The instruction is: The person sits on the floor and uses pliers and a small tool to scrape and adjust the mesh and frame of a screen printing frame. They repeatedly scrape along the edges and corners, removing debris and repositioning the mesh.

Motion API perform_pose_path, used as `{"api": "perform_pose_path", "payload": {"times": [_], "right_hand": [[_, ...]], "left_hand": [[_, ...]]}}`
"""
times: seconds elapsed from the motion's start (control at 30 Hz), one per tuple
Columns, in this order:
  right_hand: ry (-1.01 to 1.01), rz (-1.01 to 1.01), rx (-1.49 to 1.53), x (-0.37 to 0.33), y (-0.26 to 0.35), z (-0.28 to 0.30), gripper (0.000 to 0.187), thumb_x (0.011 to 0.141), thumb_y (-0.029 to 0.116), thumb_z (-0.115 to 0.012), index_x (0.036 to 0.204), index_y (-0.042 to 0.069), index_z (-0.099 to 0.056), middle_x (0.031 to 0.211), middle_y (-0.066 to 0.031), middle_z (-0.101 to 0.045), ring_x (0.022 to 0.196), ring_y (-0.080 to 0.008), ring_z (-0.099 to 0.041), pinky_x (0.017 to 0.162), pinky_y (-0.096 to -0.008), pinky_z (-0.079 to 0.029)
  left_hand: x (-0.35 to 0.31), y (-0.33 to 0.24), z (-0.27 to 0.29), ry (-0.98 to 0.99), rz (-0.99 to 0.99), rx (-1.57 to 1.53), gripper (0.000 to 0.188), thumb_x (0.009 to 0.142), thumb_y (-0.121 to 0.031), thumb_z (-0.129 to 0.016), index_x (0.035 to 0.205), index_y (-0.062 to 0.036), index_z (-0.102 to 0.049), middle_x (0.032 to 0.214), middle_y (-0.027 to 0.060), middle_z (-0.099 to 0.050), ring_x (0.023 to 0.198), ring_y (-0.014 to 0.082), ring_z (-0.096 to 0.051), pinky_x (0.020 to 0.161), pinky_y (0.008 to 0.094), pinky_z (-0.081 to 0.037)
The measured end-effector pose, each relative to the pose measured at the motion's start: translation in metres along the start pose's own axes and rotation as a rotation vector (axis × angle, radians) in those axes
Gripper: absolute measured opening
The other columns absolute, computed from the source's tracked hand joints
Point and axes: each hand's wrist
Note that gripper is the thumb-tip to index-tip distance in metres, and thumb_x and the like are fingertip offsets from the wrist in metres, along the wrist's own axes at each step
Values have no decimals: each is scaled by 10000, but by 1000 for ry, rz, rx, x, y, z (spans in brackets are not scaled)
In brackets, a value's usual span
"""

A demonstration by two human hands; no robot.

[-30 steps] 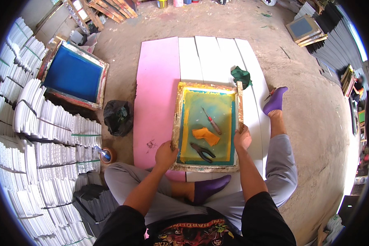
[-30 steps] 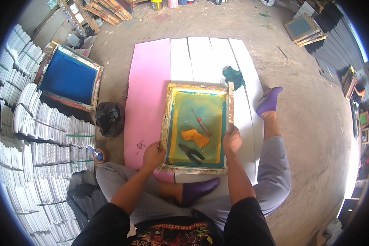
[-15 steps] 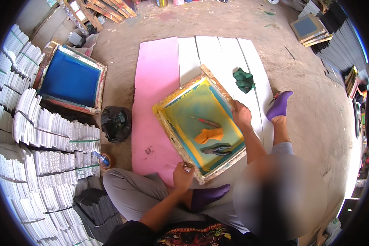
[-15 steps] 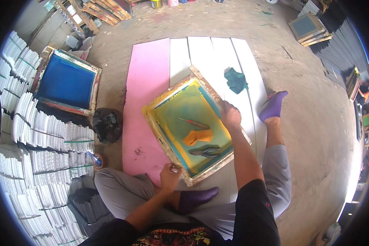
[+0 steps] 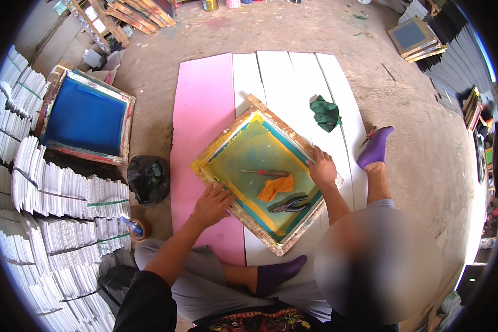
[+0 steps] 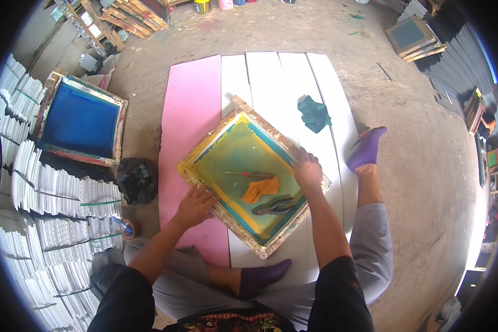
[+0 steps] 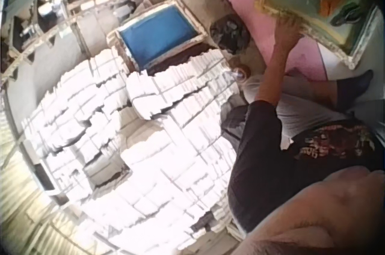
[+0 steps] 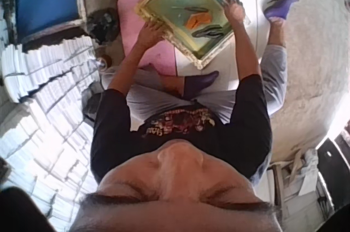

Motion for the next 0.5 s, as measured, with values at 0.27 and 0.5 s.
{"api": "perform_pose_path", "payload": {"times": [0.27, 0.5], "right_hand": [[29, 38, -10, 21, -9, 0, 493, 859, 216, -803, 1314, 98, -653, 1230, -107, -718, 1144, -338, -656, 966, -466, -536], [49, 271, -160, 94, 40, -10, 436, 865, 189, -784, 1283, 126, -680, 1218, -68, -727, 1150, -310, -651, 1005, -460, -507]], "left_hand": [[-10, 0, -17, 7, -56, -63, 462, 710, -294, -841, 1134, -155, -724, 1160, 19, -678, 1205, 248, -594, 1196, 546, -367], [-10, -67, -32, -118, 159, -81, 497, 732, -459, -826, 1093, -126, -749, 1132, 33, -669, 1179, 275, -593, 1106, 560, -416]]}}
Point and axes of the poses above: each hand's wrist, its own x-axis towards the middle knuckle, its own z-axis out of the back of the hand, y = z × x
